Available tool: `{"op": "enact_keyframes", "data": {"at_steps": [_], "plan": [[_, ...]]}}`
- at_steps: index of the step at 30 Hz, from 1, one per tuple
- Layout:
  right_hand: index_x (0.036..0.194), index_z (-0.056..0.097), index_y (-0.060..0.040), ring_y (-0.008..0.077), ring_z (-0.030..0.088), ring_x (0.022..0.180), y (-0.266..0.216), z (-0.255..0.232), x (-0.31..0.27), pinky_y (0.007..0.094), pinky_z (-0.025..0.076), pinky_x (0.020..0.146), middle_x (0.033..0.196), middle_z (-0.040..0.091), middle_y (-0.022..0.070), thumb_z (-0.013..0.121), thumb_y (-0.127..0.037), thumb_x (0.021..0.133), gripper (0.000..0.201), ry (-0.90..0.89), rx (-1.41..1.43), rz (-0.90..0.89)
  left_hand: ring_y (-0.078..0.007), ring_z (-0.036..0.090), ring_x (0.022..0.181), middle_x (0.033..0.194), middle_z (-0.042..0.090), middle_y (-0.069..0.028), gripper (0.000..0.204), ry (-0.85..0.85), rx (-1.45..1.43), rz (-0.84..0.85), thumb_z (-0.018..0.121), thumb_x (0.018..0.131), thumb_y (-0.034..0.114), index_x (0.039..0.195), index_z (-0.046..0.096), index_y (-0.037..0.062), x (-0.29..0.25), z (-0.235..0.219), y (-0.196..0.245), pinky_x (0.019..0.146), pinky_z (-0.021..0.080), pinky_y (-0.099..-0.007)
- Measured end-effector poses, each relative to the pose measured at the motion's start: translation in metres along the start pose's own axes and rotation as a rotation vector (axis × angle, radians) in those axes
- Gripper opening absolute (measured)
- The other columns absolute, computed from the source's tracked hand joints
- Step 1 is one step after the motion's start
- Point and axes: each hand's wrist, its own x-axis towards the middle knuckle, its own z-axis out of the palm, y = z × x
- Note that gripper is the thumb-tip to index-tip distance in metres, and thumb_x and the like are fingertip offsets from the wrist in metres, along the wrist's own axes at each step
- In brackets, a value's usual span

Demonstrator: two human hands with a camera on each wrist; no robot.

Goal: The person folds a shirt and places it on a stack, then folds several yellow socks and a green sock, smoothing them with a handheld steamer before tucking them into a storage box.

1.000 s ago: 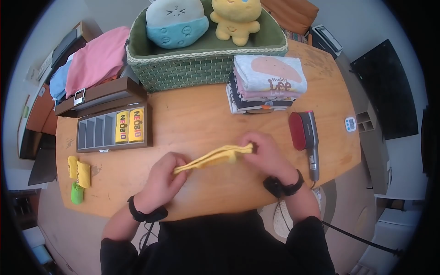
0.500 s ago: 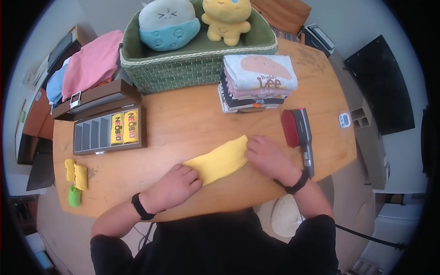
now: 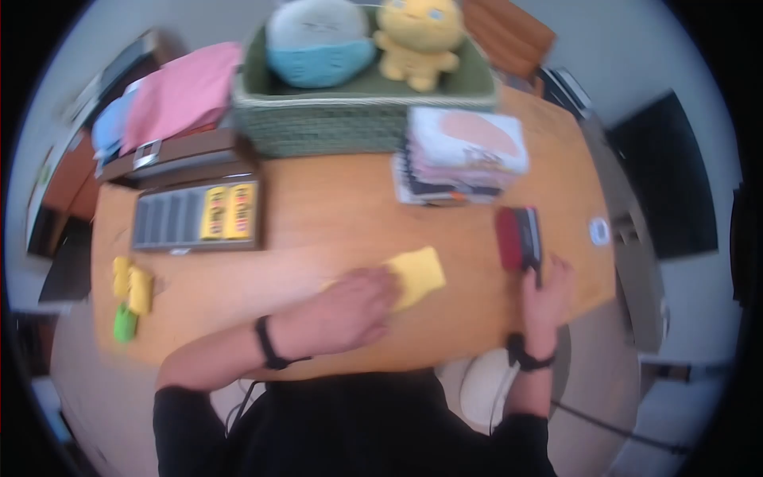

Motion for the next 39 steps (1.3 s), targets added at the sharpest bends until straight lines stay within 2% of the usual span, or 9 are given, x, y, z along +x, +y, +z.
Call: {"op": "enact_keyframes", "data": {"at_steps": [4,11,14,17,18,20,25,30,39], "plan": [[0.132,0.066,0.0027,0.0372,0.068,0.103,0.034,0.007,-0.004,0.0465,0.053,0.094,0.112,0.069,0.023,0.073,-0.024,0.09,0.05,-0.503,0.273,0.263,-0.0401,0.031,0.159,0.167,0.037,-0.0263,0.083,-0.148,0.08,-0.009,0.07,0.096,0.051,0.156,0.046,-0.0011,0.01,0.032,-0.016,0.127,0.023,-0.0616],[0.11,0.061,0.0018,0.0218,0.059,0.075,0.082,0.038,-0.021,0.0394,0.051,0.072,0.083,0.06,0.0078,0.073,-0.014,0.093,0.026,-0.473,0.345,0.211,-0.0347,0.017,0.166,0.177,0.024,-0.0211,0.094,-0.199,0.164,0.005,0.063,0.095,0.066,0.164,0.042,0.0055,0.005,0.05,-0.028,0.131,0.013,-0.0604],[0.117,0.06,0.0008,0.0194,0.057,0.074,0.095,0.047,-0.032,0.0374,0.05,0.071,0.085,0.06,0.0027,0.073,-0.009,0.091,0.031,-0.462,0.487,0.325,-0.0365,0.024,0.164,0.174,0.03,-0.0223,0.092,-0.135,0.16,0.035,0.062,0.096,0.067,0.163,0.043,0.0059,0.001,0.055,-0.034,0.131,0.015,-0.0608],[0.139,0.056,0.0008,0.0182,0.062,0.09,0.046,0.003,-0.052,0.0348,0.053,0.084,0.105,0.066,0.0079,0.07,-0.001,0.088,0.053,-0.386,0.458,0.231,-0.0397,0.032,0.16,0.169,0.037,-0.025,0.09,-0.132,0.098,-0.021,0.061,0.097,0.066,0.159,0.046,0.0033,-0.001,0.033,-0.019,0.13,0.02,-0.061],[0.141,0.057,0.0022,0.0224,0.062,0.111,0.007,-0.029,-0.048,0.036,0.05,0.101,0.123,0.064,0.0128,0.075,-0.006,0.086,0.059,-0.524,0.503,0.384,-0.041,0.035,0.158,0.167,0.04,-0.0265,0.088,-0.112,0.096,-0.03,0.062,0.098,0.065,0.157,0.048,0.0018,-0.009,0.027,-0.017,0.129,0.021,-0.0605],[0.14,0.058,0.0018,0.0252,0.063,0.118,-0.013,-0.047,-0.06,0.037,0.05,0.105,0.125,0.066,0.0136,0.078,-0.004,0.082,0.061,-0.525,0.63,0.304,-0.0428,0.039,0.155,0.164,0.043,-0.0284,0.085,-0.108,0.103,-0.029,0.063,0.098,0.062,0.153,0.051,-0.0008,-0.036,0.017,-0.014,0.129,0.024,-0.0601],[0.136,0.056,-0.0008,0.0427,0.064,0.101,-0.075,-0.078,-0.053,0.0449,0.054,0.09,0.114,0.062,0.0213,0.077,-0.009,0.083,0.057,-0.575,0.598,-0.143,-0.0466,0.04,0.153,0.162,0.043,-0.0298,0.084,-0.241,0.153,-0.081,0.069,0.095,0.059,0.152,0.052,-0.0005,-0.082,-0.018,0.003,0.128,0.026,-0.0613],[0.14,0.055,-0.0022,0.0446,0.064,0.101,-0.128,-0.074,-0.062,0.0508,0.055,0.085,0.116,0.06,0.0213,0.072,-0.009,0.086,0.057,-0.745,0.586,-0.303,-0.0439,0.035,0.156,0.164,0.042,-0.027,0.084,-0.321,0.181,-0.165,0.067,0.096,0.06,0.154,0.053,0.0005,-0.086,-0.021,0.011,0.127,0.027,-0.0607],[0.144,0.054,-0.0019,0.0459,0.064,0.098,-0.12,-0.083,-0.068,0.0524,0.055,0.081,0.115,0.06,0.0225,0.069,-0.009,0.09,0.056,-0.685,0.355,-0.14,-0.0507,0.039,0.152,0.162,0.042,-0.0303,0.086,-0.327,0.187,-0.164,0.073,0.091,0.06,0.155,0.051,0.0073,-0.088,-0.02,0.006,0.123,0.026,-0.0704]]}}
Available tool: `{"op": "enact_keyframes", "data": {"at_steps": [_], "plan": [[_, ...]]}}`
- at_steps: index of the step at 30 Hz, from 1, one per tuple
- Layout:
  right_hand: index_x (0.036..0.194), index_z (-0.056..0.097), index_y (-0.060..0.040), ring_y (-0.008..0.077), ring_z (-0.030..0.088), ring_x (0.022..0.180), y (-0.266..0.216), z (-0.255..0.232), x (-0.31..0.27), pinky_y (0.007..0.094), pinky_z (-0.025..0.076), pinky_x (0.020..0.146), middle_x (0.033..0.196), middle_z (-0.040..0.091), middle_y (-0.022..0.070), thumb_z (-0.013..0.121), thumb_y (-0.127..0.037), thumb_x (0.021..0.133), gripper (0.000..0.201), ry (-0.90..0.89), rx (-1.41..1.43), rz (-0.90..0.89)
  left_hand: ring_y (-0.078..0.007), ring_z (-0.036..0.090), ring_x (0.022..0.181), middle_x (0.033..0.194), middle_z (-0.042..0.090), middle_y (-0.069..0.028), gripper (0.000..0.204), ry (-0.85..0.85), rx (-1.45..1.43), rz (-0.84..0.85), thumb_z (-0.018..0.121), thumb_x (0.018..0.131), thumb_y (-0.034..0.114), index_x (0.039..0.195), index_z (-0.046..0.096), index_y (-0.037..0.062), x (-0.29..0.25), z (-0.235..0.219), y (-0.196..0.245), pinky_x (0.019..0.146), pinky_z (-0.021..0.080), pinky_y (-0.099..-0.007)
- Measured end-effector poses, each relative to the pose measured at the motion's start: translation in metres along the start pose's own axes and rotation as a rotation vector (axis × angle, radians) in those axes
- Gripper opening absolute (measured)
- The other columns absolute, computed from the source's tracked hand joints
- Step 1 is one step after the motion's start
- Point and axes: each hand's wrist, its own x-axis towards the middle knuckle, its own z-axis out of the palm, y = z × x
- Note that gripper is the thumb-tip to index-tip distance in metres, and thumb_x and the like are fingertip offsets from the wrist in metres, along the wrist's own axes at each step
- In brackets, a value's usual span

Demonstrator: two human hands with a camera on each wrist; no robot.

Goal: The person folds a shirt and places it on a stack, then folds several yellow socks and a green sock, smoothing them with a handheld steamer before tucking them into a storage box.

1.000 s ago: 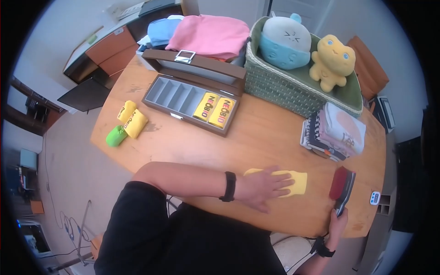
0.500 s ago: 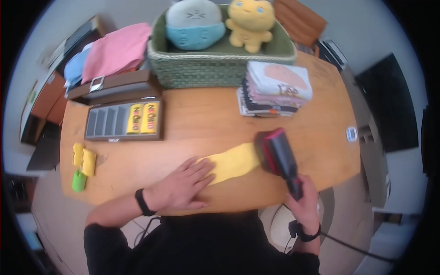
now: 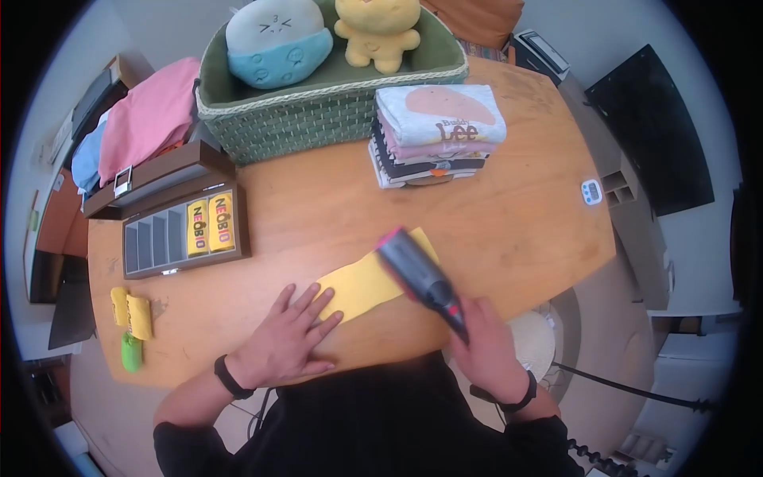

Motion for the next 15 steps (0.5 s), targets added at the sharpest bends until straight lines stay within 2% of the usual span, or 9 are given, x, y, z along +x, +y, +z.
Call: {"op": "enact_keyframes", "data": {"at_steps": [1,3,5,8,10,11,13,15], "plan": [[0.144,0.054,-0.0019,0.0459,0.064,0.098,0.006,-0.001,-0.001,0.0524,0.055,0.081,0.115,0.06,0.0225,0.069,-0.009,0.09,0.056,-0.013,0.002,-0.004,-0.0505,0.039,0.152,0.162,0.042,-0.0301,0.086,-0.003,0.001,0.008,0.072,0.092,0.06,0.156,0.051,0.0074,0.001,-0.003,0.0,0.123,0.026,-0.0703],[0.146,0.053,-0.002,0.0469,0.064,0.097,0.015,0.0,0.0,0.0523,0.055,0.081,0.114,0.06,0.0231,0.069,-0.006,0.09,0.058,0.084,0.042,0.078,-0.0503,0.039,0.152,0.163,0.042,-0.0298,0.086,-0.009,0.003,0.01,0.071,0.092,0.061,0.156,0.051,0.0076,-0.001,-0.005,-0.001,0.123,0.026,-0.0702],[0.146,0.053,-0.0018,0.0472,0.064,0.097,0.019,-0.002,0.001,0.0522,0.055,0.081,0.113,0.06,0.0232,0.07,-0.005,0.089,0.059,0.1,0.045,0.088,-0.0447,0.034,0.156,0.165,0.041,-0.0259,0.082,-0.019,0.019,0.0,0.064,0.097,0.063,0.157,0.052,0.0087,-0.001,-0.004,-0.001,0.125,0.024,-0.0674],[0.145,0.054,-0.0009,0.047,0.064,0.097,0.011,-0.007,0.0,0.0517,0.055,0.08,0.111,0.06,0.0231,0.07,-0.004,0.087,0.06,0.115,0.047,0.094,-0.0434,0.035,0.156,0.165,0.041,-0.0254,0.081,-0.001,-0.008,0.008,0.065,0.097,0.063,0.157,0.052,0.0094,-0.002,-0.004,-0.002,0.126,0.023,-0.0675],[0.143,0.056,-0.002,0.0454,0.065,0.096,0.006,-0.008,0.002,0.0502,0.055,0.079,0.11,0.06,0.0215,0.07,-0.003,0.087,0.058,0.13,0.056,-0.053,-0.0454,0.038,0.154,0.164,0.043,-0.0266,0.082,0.023,-0.03,0.012,0.068,0.095,0.06,0.156,0.052,0.0079,-0.003,-0.008,-0.003,0.125,0.024,-0.0679],[0.143,0.056,-0.002,0.0454,0.065,0.096,0.004,-0.008,0.003,0.0502,0.055,0.079,0.11,0.06,0.0215,0.07,-0.003,0.087,0.058,0.118,0.061,-0.062,-0.0473,0.041,0.152,0.162,0.044,-0.0278,0.083,0.041,-0.066,0.022,0.072,0.093,0.058,0.155,0.053,0.0064,-0.006,-0.007,0.0,0.125,0.025,-0.0682],[0.142,0.058,-0.0031,0.0428,0.066,0.094,-0.007,-0.005,0.005,0.0485,0.055,0.076,0.109,0.061,0.0199,0.072,-0.006,0.086,0.057,0.023,0.099,-0.197,-0.0466,0.043,0.151,0.16,0.047,-0.0272,0.083,0.056,-0.088,0.0,0.073,0.092,0.057,0.153,0.054,0.0044,-0.014,-0.001,0.002,0.125,0.026,-0.0666],[0.142,0.058,-0.0036,0.0417,0.066,0.093,-0.013,0.007,0.007,0.0482,0.056,0.075,0.11,0.061,0.0191,0.073,-0.007,0.086,0.058,-0.018,0.111,-0.227,-0.0459,0.044,0.149,0.158,0.049,-0.0267,0.082,0.073,-0.092,-0.004,0.073,0.092,0.056,0.152,0.055,0.0024,-0.017,0.001,-0.002,0.126,0.027,-0.0649]]}}
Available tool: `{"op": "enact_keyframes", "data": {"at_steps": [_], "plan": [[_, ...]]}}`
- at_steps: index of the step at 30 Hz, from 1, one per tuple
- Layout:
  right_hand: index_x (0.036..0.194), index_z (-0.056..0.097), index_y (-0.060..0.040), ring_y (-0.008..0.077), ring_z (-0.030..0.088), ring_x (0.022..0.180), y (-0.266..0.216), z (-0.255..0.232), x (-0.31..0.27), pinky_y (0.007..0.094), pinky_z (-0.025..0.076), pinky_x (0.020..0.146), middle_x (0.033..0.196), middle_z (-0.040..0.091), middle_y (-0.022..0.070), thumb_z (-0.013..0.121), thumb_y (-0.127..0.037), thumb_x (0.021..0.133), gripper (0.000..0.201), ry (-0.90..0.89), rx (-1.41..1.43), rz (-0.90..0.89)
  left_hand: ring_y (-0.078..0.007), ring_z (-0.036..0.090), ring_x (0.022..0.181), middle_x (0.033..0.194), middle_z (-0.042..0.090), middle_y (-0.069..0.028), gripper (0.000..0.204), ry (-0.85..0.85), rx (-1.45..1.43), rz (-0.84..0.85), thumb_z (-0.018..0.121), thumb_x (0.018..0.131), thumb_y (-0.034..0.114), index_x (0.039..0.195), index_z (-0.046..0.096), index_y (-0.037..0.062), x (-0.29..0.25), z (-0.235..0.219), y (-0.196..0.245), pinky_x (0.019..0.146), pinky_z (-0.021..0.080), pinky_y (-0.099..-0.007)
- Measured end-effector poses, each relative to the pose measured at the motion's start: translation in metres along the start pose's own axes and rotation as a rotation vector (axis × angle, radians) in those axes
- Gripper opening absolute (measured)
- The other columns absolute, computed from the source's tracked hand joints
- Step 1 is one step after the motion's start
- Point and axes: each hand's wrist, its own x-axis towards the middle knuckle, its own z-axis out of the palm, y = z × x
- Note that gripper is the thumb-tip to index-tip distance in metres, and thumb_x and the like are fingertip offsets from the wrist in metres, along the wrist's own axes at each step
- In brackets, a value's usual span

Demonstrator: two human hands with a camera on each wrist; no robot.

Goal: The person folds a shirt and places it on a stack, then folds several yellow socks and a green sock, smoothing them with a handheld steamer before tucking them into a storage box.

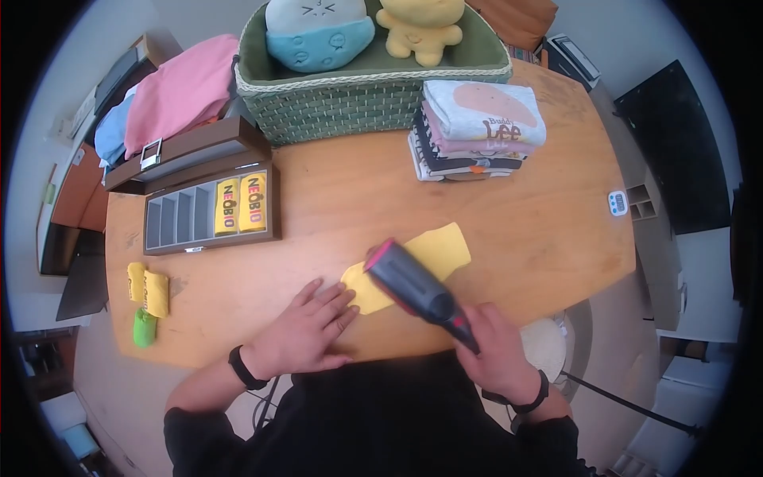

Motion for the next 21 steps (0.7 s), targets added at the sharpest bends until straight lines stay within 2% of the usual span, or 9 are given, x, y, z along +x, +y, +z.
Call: {"op": "enact_keyframes", "data": {"at_steps": [2,6,11,16,21], "plan": [[0.145,0.057,-0.005,0.0388,0.067,0.093,-0.003,0.011,0.005,0.0478,0.056,0.075,0.112,0.061,0.0175,0.074,-0.012,0.087,0.061,-0.096,-0.015,-0.03,-0.0438,0.048,0.147,0.153,0.054,-0.0248,0.081,0.007,0.03,0.002,0.074,0.091,0.055,0.148,0.057,-0.0014,-0.002,0.004,0.001,0.127,0.029,-0.0618],[0.146,0.055,-0.0041,0.039,0.066,0.094,-0.016,0.017,0.022,0.0474,0.056,0.076,0.113,0.06,0.0178,0.073,-0.012,0.089,0.061,-0.136,-0.065,-0.007,-0.0423,0.049,0.146,0.15,0.057,-0.0233,0.079,0.035,0.052,-0.002,0.074,0.091,0.054,0.145,0.059,-0.0023,0.0,0.002,0.005,0.127,0.03,-0.0599],[0.148,0.052,-0.0015,0.0404,0.065,0.096,-0.018,0.019,0.044,0.0487,0.055,0.078,0.112,0.06,0.02,0.071,-0.01,0.09,0.061,-0.146,-0.039,-0.071,-0.0404,0.05,0.145,0.147,0.058,-0.0224,0.079,0.033,0.06,-0.002,0.074,0.091,0.053,0.145,0.059,-0.0027,0.002,0.001,0.005,0.127,0.029,-0.06],[0.146,0.053,-0.0013,0.0421,0.065,0.096,-0.027,0.011,0.022,0.0495,0.056,0.079,0.113,0.06,0.0209,0.072,-0.008,0.089,0.061,-0.196,-0.016,-0.077,-0.0373,0.049,0.146,0.149,0.057,-0.0216,0.077,0.046,0.04,-0.023,0.072,0.093,0.051,0.145,0.059,-0.0037,-0.014,0.006,0.004,0.127,0.029,-0.0591],[0.145,0.054,-0.0011,0.0438,0.065,0.095,-0.029,0.024,0.024,0.0498,0.056,0.078,0.112,0.061,0.0215,0.073,-0.007,0.088,0.06,-0.162,-0.048,-0.046,-0.0349,0.05,0.146,0.15,0.058,-0.0207,0.073,0.056,0.03,-0.007,0.07,0.095,0.049,0.143,0.061,-0.0047,-0.013,0.003,0.005,0.128,0.029,-0.0579]]}}
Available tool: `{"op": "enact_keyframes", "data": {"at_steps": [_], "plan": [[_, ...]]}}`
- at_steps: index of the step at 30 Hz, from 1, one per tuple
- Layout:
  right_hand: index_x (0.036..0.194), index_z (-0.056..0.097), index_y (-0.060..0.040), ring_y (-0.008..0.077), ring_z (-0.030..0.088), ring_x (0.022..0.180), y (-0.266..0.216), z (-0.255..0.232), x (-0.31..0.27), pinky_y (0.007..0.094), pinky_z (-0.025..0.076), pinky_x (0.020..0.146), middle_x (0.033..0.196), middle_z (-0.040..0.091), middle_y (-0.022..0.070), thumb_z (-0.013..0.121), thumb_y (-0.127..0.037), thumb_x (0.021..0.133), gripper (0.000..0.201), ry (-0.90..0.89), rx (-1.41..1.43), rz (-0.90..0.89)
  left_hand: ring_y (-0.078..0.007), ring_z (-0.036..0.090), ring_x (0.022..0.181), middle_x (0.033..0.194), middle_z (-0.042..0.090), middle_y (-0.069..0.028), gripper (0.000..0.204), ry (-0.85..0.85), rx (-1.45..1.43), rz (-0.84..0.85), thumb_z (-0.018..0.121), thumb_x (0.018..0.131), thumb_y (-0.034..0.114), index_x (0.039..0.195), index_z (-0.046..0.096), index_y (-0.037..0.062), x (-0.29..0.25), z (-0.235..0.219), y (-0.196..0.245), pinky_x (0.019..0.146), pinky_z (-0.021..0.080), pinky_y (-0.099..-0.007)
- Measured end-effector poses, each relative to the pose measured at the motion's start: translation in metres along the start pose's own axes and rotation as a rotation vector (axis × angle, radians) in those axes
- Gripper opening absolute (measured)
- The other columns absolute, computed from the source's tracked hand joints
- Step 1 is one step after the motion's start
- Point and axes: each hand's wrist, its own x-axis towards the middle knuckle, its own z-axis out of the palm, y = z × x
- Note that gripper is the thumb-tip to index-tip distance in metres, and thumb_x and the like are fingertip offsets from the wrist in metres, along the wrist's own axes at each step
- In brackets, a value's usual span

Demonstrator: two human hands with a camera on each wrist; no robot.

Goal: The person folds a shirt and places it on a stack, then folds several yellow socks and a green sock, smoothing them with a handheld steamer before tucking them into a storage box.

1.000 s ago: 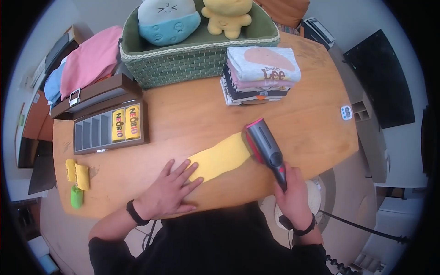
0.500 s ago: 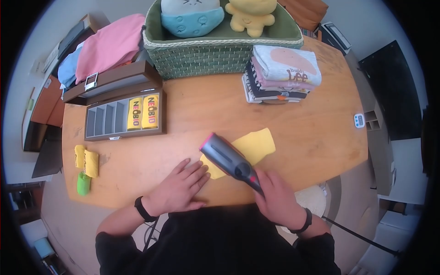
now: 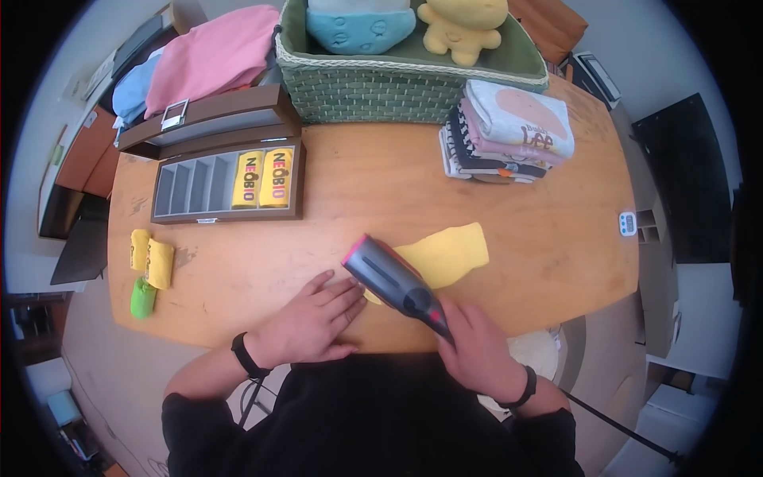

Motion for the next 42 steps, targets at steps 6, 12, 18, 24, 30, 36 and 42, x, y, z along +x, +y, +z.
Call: {"op": "enact_keyframes", "data": {"at_steps": [6,12,18,24,30,36,42], "plan": [[0.147,0.053,-0.001,0.0432,0.066,0.094,0.001,-0.002,0.009,0.0493,0.056,0.079,0.112,0.061,0.0222,0.075,-0.01,0.089,0.063,-0.007,0.022,-0.048,-0.0389,0.054,0.141,0.144,0.062,-0.022,0.072,0.05,0.025,0.01,0.075,0.092,0.047,0.14,0.062,-0.0049,-0.003,0.001,0.003,0.125,0.032,-0.0595],[0.147,0.054,-0.0002,0.0425,0.066,0.095,0.003,-0.004,-0.022,0.0484,0.057,0.078,0.111,0.062,0.0207,0.076,-0.01,0.088,0.063,-0.055,0.015,-0.031,-0.0373,0.059,0.132,0.137,0.065,-0.0204,0.056,0.136,-0.028,0.061,0.077,0.09,0.032,0.13,0.068,-0.0053,-0.005,0.005,0.008,0.12,0.042,-0.0527],[0.144,0.057,-0.0003,0.043,0.067,0.096,0.008,-0.012,-0.023,0.0484,0.057,0.078,0.112,0.062,0.0205,0.076,-0.009,0.087,0.061,0.027,0.048,0.026,-0.04,0.06,0.126,0.125,0.066,-0.0208,0.044,0.247,-0.011,0.076,0.077,0.087,0.019,0.122,0.068,-0.0061,0.027,-0.001,0.014,0.114,0.048,-0.0491],[0.147,0.055,-0.002,0.0425,0.066,0.096,0.023,-0.016,-0.037,0.0486,0.057,0.078,0.114,0.06,0.0206,0.073,-0.008,0.089,0.061,0.08,0.019,0.138,-0.0366,0.062,0.109,0.115,0.063,-0.0179,0.039,0.071,-0.047,0.064,0.078,0.088,0.025,0.114,0.068,-0.0023,0.048,0.001,0.009,0.098,0.054,-0.0462],[0.142,0.058,-0.0008,0.0441,0.065,0.096,0.032,-0.025,-0.039,0.0489,0.056,0.079,0.113,0.061,0.0208,0.073,-0.005,0.087,0.057,0.175,0.027,0.241,-0.0343,0.066,0.094,0.1,0.067,-0.0164,0.036,-0.077,-0.051,0.053,0.074,0.091,0.025,0.114,0.067,-0.0021,0.069,-0.009,0.009,0.082,0.056,-0.0461],[0.142,0.057,0.0003,0.0453,0.065,0.098,0.046,-0.025,-0.042,0.0494,0.055,0.08,0.113,0.062,0.0219,0.072,-0.004,0.087,0.058,0.278,0.043,0.294,-0.0341,0.069,0.07,0.075,0.067,-0.0142,0.025,-0.206,0.138,0.009,0.058,0.097,0.015,0.112,0.058,-0.0037,0.11,-0.008,0.0,0.064,0.055,-0.0445],[0.143,0.057,-0.0007,0.045,0.065,0.097,0.037,-0.031,-0.039,0.0492,0.055,0.081,0.113,0.062,0.0222,0.072,-0.003,0.086,0.059,0.32,0.058,0.34,-0.0335,0.071,0.075,0.08,0.068,-0.0147,0.016,-0.394,0.126,-0.121,0.056,0.093,0.012,0.105,0.059,0.0017,0.128,-0.01,0.008,0.067,0.056,-0.0441]]}}
